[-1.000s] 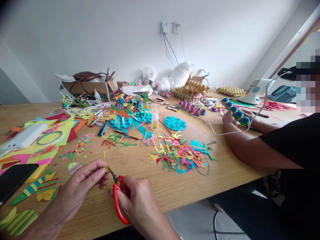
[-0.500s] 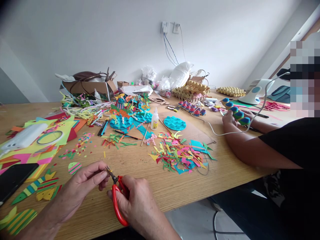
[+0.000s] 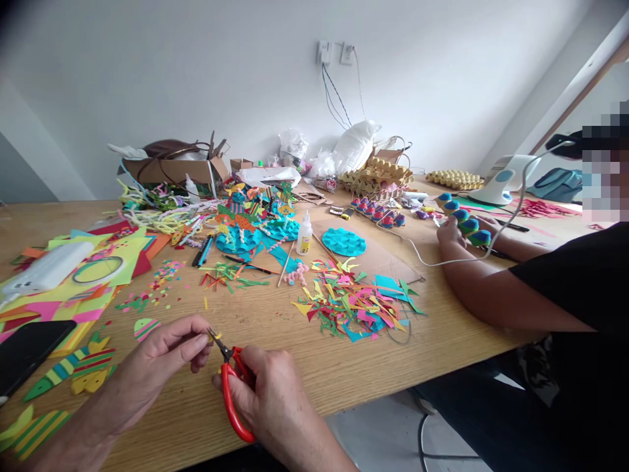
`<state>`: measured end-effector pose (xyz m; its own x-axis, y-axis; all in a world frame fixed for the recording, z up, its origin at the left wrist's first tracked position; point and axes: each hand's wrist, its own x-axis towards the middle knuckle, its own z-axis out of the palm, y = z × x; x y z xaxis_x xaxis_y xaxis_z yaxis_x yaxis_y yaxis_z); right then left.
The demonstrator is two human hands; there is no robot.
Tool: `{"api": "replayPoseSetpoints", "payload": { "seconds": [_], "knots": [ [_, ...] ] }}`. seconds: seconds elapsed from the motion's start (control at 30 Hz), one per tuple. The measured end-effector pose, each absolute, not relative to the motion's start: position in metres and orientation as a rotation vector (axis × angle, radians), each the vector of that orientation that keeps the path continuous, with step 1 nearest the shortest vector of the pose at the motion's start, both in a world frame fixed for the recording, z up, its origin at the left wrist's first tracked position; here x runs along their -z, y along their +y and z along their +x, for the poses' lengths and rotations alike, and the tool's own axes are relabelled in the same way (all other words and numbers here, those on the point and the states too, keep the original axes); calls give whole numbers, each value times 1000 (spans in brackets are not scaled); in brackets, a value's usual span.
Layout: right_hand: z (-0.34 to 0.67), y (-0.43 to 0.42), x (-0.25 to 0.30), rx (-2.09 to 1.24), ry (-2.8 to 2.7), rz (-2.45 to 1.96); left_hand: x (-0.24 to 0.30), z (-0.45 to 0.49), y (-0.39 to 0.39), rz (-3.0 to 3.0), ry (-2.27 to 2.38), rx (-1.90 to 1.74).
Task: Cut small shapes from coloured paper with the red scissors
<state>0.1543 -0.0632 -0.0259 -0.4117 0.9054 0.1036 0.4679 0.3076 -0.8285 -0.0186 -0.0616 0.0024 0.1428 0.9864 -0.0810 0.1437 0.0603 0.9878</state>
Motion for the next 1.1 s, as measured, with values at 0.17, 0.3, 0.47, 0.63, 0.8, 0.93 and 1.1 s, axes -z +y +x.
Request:
{"api": "replayPoseSetpoints", "payload": {
  "seconds": [0.17,0.3,0.47,0.63,0.8,0.93,1.1],
  "knots": [
    [155,-64,24,-982,-2024,-1228,-5,-19,-61,1326,1247,-974],
    [155,-65,24,-969,-2039,-1229,-6,-22,-60,1365,1256,-967],
    [155,-64,25,-955,-2063,-1251,-5,-27,-57,1434,1259,-930],
    [155,-63,25,-969,-2076,-1242,-6,-27,-56,1480,1280,-907],
    [156,-62,26,-929,-2107,-1249,-8,-28,-55,1492,1310,-892],
    [158,-60,24,-917,-2144,-1266,-8,-32,-53,1509,1323,-871],
    [164,-56,15,-881,-2271,-1388,-8,-37,-48,1516,1344,-835]
  ]
}}
